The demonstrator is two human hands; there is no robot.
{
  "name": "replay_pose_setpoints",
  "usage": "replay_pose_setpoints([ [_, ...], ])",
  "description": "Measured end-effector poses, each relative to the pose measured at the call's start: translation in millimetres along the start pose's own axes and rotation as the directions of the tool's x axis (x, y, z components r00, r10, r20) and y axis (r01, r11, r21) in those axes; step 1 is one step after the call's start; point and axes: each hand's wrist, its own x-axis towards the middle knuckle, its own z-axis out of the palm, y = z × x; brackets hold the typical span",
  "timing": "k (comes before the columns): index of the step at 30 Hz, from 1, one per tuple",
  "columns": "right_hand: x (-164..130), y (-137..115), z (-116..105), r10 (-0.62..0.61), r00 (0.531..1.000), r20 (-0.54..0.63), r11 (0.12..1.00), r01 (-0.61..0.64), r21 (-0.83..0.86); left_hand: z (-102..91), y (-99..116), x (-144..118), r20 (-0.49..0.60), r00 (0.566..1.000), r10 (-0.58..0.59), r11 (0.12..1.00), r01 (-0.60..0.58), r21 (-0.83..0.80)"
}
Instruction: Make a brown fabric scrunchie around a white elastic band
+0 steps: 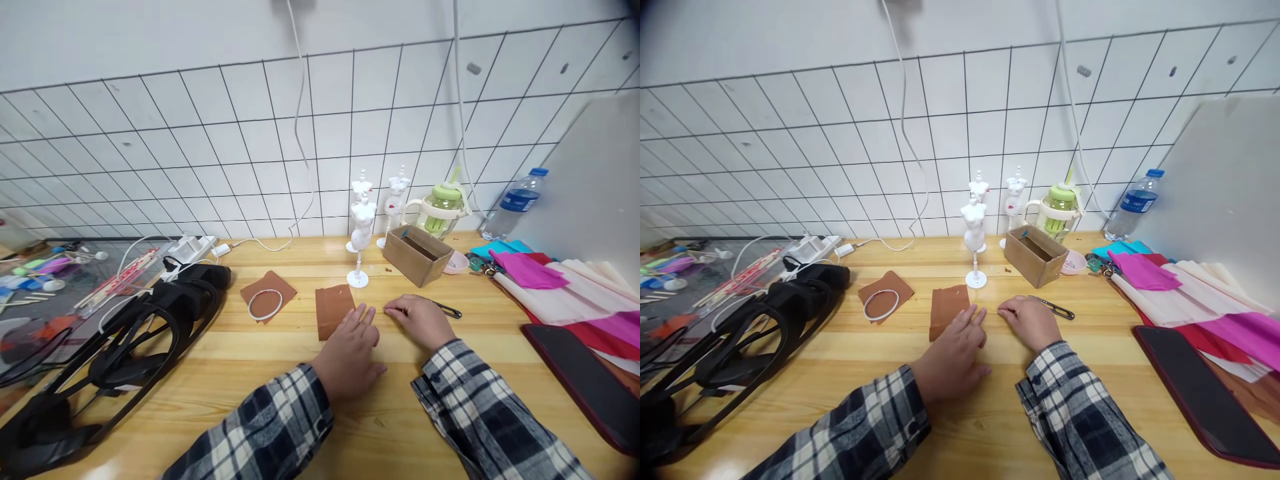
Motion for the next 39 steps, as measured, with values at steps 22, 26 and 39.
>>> replay_pose_setpoints([
  [22, 1.7, 14.4, 4.7, 0.089, 0.996, 0.003, 0.993, -0.089, 0.071, 24.5, -11.2, 16.7, -0.012, 1.000, -0.019, 0.987, 0.021, 0.157],
  [26, 0.3, 18.3, 5.0, 0.092, 0.996, 0.011, 0.985, -0.092, 0.145, 25.1, -11.7, 15.4, -0.003, 1.000, -0.025, 0.992, 0.025, 0.127],
  [39, -1.0, 16.7, 0.8, 0.119, 0.987, -0.104, 0.979, -0.099, 0.179, 17.9, -16.4, 12.4, -0.036, 0.997, -0.071, 0.996, 0.069, -0.053],
])
